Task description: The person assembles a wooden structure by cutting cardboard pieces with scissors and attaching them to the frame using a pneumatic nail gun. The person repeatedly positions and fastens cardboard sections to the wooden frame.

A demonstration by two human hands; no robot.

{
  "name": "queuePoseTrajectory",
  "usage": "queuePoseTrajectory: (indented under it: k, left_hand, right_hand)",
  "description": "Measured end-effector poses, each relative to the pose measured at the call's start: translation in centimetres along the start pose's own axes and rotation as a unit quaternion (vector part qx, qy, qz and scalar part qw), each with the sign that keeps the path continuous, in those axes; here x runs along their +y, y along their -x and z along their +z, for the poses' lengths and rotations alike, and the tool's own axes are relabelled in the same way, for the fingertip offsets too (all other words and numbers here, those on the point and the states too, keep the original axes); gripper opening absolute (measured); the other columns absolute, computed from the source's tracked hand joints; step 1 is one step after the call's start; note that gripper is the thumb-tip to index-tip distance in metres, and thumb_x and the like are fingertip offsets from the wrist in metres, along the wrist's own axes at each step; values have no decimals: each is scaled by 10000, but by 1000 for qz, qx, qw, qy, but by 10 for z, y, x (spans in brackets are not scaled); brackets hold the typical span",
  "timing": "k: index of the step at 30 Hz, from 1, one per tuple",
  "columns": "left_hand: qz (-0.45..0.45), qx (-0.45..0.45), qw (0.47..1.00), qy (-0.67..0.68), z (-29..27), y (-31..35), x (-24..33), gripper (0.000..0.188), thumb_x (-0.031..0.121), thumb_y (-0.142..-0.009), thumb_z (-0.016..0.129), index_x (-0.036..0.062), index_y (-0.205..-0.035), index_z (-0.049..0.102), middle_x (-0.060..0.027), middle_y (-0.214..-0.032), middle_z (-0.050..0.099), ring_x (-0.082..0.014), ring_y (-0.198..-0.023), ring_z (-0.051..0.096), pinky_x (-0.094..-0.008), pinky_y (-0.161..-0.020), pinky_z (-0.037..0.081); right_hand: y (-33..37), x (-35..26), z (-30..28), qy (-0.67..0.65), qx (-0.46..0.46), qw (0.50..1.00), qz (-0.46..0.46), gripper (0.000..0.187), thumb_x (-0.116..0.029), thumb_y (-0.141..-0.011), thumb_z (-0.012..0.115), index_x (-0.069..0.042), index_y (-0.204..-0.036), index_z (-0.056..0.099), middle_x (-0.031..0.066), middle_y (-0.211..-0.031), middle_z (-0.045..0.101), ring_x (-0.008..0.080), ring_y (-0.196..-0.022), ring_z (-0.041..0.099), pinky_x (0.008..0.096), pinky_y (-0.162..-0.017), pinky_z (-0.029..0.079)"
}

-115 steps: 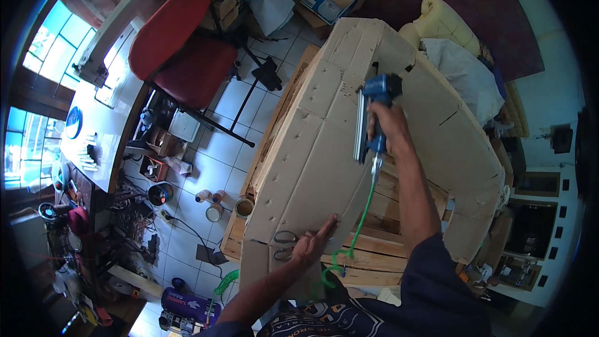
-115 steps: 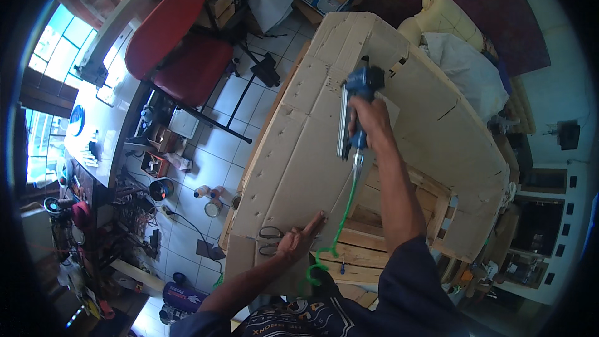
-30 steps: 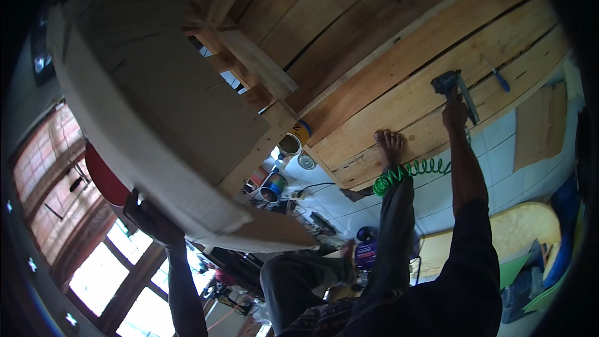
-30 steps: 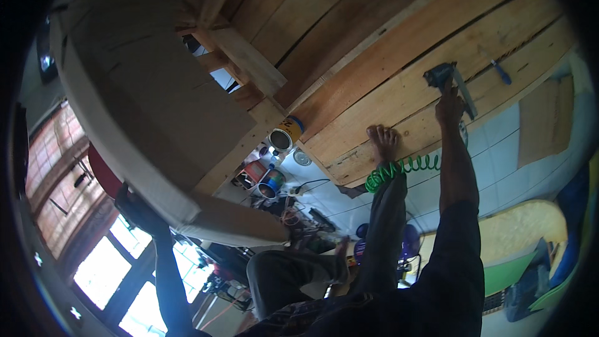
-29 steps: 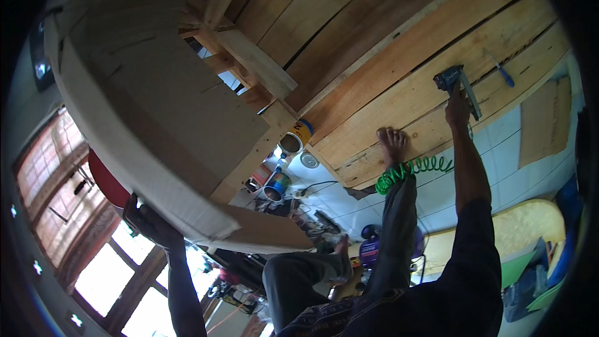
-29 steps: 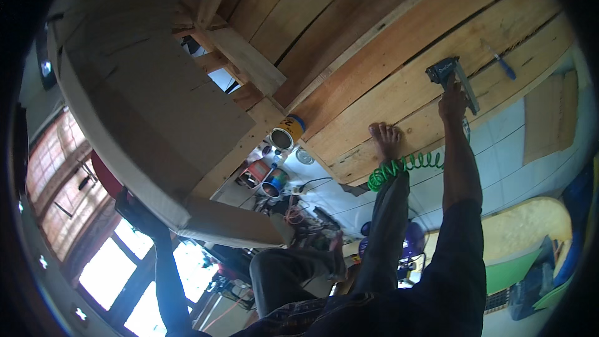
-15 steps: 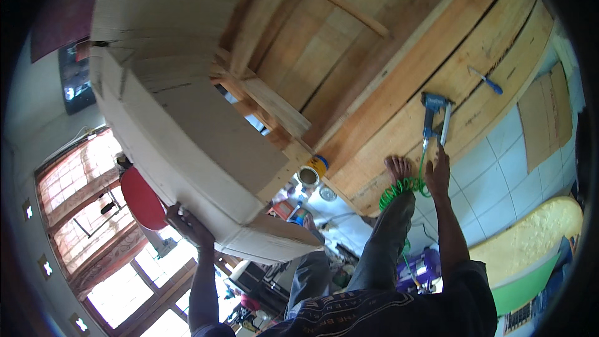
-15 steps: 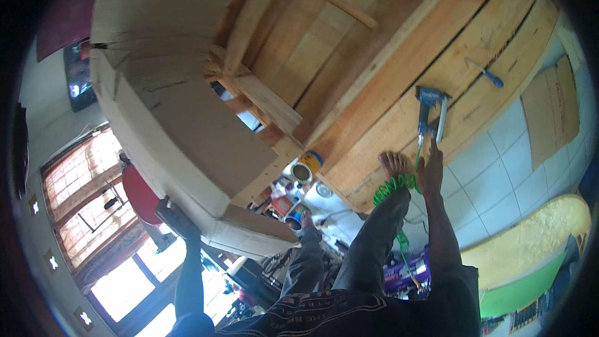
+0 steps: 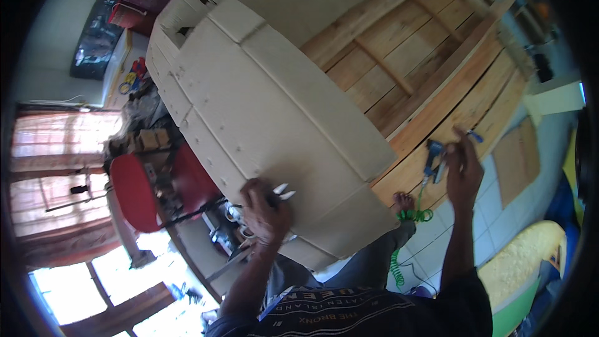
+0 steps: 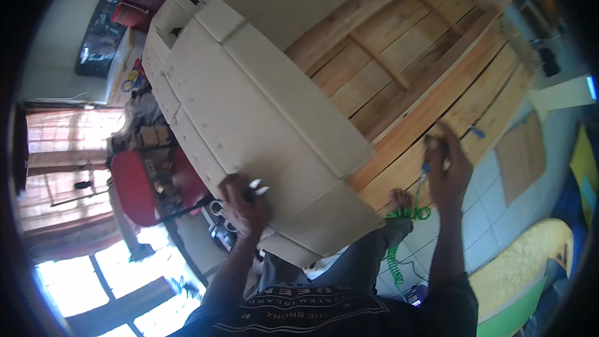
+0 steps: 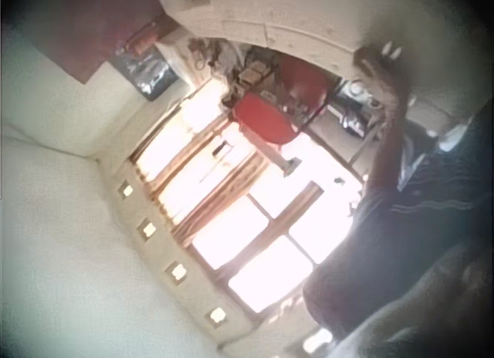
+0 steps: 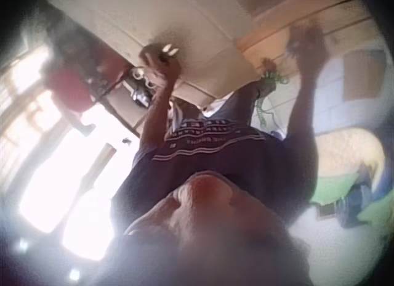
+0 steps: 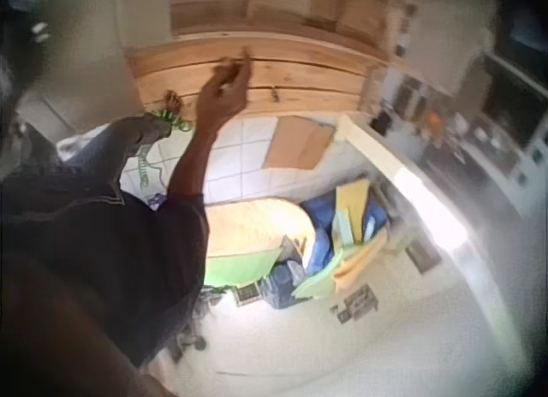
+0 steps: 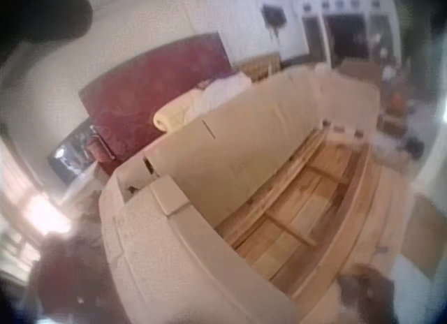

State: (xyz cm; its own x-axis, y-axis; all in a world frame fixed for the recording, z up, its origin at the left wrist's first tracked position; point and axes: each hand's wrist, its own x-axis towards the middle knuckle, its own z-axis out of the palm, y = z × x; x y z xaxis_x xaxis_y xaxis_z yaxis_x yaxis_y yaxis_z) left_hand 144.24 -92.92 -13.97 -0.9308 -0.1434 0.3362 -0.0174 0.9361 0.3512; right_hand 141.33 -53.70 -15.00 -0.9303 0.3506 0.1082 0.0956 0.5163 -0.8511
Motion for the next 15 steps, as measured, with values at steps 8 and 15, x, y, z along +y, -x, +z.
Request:
queuePoseTrajectory:
  k: [8, 15]
  left_hand:
    - [-41, -335, 804, 489, -87, 4, -39, 213, 291, -988, 672, 80, -973, 644, -90, -778, 621, -300, -635, 652, -408, -582, 513]
    - [-326, -430, 470, 698, -175, 29, -116, 417, 418, -1100, 487, 57, -957, 637, -28, -761, 606, -119, -568, 526, -282, -513, 418]
  right_hand:
    - [265, -251, 120, -54, -20, 996, 64, 366, 35, -981, 539, -10, -1333, 629, 106, -1043, 709, 161, -896, 711, 318, -765, 586]
    - [393, -360, 208, 124, 2, 992, 25, 508, -41, -946, 657, -14, -1435, 523, 192, -1270, 621, 293, -1120, 677, 360, -911, 585]
